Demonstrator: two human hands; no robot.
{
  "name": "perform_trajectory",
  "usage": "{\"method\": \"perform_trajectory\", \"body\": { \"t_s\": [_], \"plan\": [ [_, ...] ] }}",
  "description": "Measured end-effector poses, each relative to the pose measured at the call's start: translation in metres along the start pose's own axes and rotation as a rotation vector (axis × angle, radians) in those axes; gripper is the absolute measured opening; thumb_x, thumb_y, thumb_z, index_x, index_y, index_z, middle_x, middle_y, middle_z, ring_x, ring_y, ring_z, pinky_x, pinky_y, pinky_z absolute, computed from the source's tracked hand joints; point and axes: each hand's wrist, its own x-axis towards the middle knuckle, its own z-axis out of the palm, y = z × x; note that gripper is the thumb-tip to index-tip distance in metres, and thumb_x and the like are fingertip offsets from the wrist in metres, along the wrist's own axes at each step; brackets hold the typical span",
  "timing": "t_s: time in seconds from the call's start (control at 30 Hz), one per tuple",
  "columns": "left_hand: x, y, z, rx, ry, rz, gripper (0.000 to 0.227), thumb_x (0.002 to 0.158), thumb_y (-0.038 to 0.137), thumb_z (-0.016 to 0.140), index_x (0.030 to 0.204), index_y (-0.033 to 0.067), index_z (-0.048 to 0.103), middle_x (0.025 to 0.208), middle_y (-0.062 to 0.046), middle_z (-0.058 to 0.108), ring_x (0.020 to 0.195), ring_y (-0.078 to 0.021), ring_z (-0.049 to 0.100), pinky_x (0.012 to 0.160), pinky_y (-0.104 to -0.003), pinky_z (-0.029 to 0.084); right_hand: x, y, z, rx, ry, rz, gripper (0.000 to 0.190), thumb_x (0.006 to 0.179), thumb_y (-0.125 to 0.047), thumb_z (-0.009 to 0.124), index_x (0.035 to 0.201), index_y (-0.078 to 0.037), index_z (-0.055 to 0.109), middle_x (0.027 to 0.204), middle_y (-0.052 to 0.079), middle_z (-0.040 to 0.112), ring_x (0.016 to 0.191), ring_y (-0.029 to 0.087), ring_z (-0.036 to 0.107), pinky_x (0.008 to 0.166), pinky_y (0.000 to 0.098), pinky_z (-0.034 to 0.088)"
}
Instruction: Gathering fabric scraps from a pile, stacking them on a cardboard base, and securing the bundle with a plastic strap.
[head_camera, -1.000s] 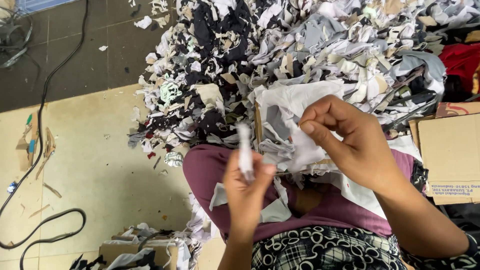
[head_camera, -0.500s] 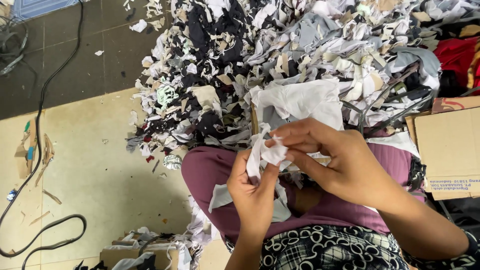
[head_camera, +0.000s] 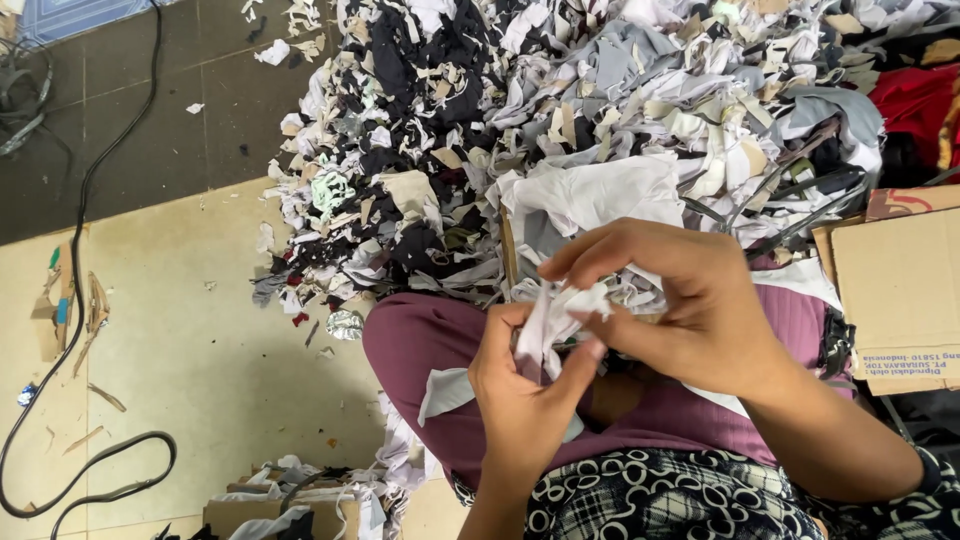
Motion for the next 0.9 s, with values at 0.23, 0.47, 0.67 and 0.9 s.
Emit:
{"method": "perform_trajectory", "body": {
  "t_s": [0.23, 0.47, 0.67, 0.9],
  "plan": [
    [-0.03, -0.042, -0.001, -0.052, 0.11, -0.168, 0.017, 0.083, -0.002, 0.075, 0.1, -0.002, 0.075, 0.067, 0.002, 0.064, 0.053, -0.0037, 0.044, 0.046, -0.02, 0.034, -0.008, 0.028, -0.027, 0.027, 0.143, -0.035, 0.021, 0.089, 0.019, 0.059, 0.103, 0.003, 0.055, 0.09, 0.016, 0.072, 0.082, 0.02, 0.079, 0.066, 0.0163, 0.065],
    [-0.045, -0.081, 0.011, -0.121, 0.07, -0.471, 0.023, 0.09, 0.021, 0.073, 0.095, -0.0003, 0.078, 0.072, -0.001, 0.067, 0.061, -0.0087, 0.049, 0.057, -0.024, 0.039, 0.055, 0.076, -0.022, -0.173, 0.048, 0.173, 0.022, 0.097, 0.009, 0.067, 0.117, 0.0, 0.065, 0.087, 0.006, 0.066, 0.067, 0.011, 0.058, 0.057, 0.0199, 0.043],
    [-0.031, -0.119, 0.018, -0.398, 0.255, -0.754, 0.029, 0.084, 0.009, 0.078, 0.107, -0.0069, 0.074, 0.08, -0.012, 0.076, 0.059, -0.0138, 0.056, 0.055, -0.024, 0.043, 0.093, 0.193, 0.009, -0.423, -0.09, 0.206, 0.012, 0.091, 0.001, 0.073, 0.102, -0.004, 0.075, 0.082, 0.006, 0.074, 0.067, 0.014, 0.066, 0.071, 0.0249, 0.056],
    [-0.026, -0.119, 0.013, -0.45, 0.297, -0.765, 0.031, 0.086, 0.005, 0.076, 0.113, -0.0108, 0.072, 0.091, -0.017, 0.077, 0.077, -0.0218, 0.077, 0.069, -0.025, 0.056, 0.096, 0.218, 0.017, -0.414, -0.067, 0.264, 0.011, 0.087, -0.002, 0.075, 0.097, -0.007, 0.075, 0.078, 0.0, 0.071, 0.063, 0.01, 0.061, 0.062, 0.0248, 0.049]
  ]
}}
